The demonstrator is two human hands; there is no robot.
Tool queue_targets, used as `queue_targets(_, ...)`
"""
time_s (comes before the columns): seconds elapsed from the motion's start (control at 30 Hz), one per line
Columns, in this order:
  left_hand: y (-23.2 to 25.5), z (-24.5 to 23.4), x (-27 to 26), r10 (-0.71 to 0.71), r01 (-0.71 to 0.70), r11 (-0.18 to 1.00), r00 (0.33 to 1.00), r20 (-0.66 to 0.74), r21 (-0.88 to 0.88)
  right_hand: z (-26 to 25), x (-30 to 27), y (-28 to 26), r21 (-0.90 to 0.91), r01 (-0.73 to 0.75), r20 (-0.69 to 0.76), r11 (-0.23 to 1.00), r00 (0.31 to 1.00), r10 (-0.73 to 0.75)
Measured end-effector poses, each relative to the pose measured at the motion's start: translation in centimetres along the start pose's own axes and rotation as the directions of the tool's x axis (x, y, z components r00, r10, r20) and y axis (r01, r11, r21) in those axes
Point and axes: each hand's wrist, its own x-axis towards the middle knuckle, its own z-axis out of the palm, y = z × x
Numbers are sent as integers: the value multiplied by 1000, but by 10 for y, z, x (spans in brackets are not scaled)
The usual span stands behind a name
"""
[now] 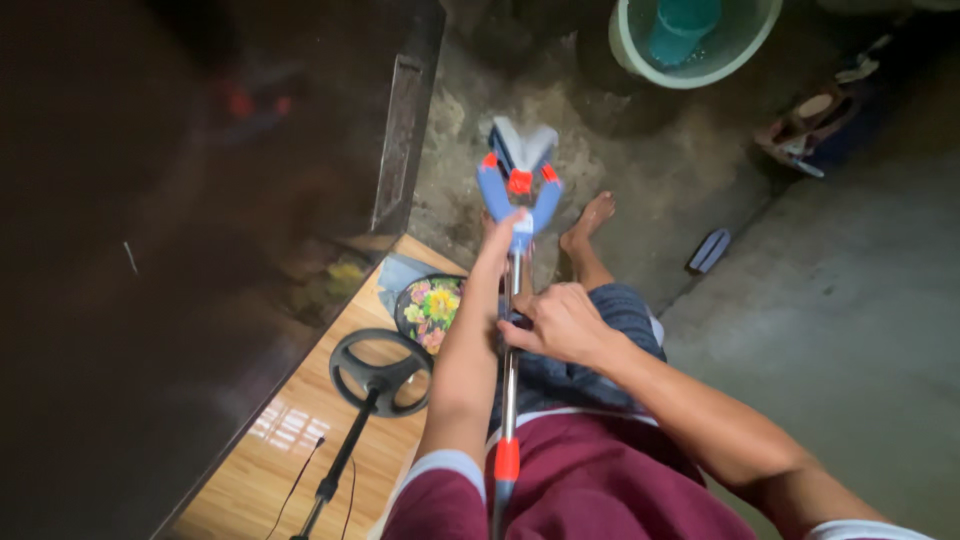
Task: The person wets a mop head by pouring water from a blue cup, then wipes the floor in a room while moving around a fan, a basket, and a bed.
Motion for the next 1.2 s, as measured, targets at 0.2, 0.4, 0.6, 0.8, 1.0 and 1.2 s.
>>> queue_targets(0.2,35,18,12,169,-173,984,981,-92,-34,-1,-35,-31,-36,151,-141,988,978,-155)
queue_targets(0.4,46,21,-1,139,-133,990,948,-286,42,19,-81,-55,47,169,-174,985,972,-158)
queue_targets(0.6,33,20,-1,76,-44,994,943,-324,103,27,-92,-39,105,127,-81,986,990,-118)
queue_targets(0.8,30,26,-2,109,-90,988,981,-158,124,28,-25,82,330,-229,-3,916,970,244)
queue_targets(1.0,46,50,-3,47,11,960,979,-198,280,47,70,154,501,-420,317,757,903,291)
queue_targets(1.2,77,37,30,315,-280,936,937,-154,212,28,-10,28,95,-193,122,977,976,181)
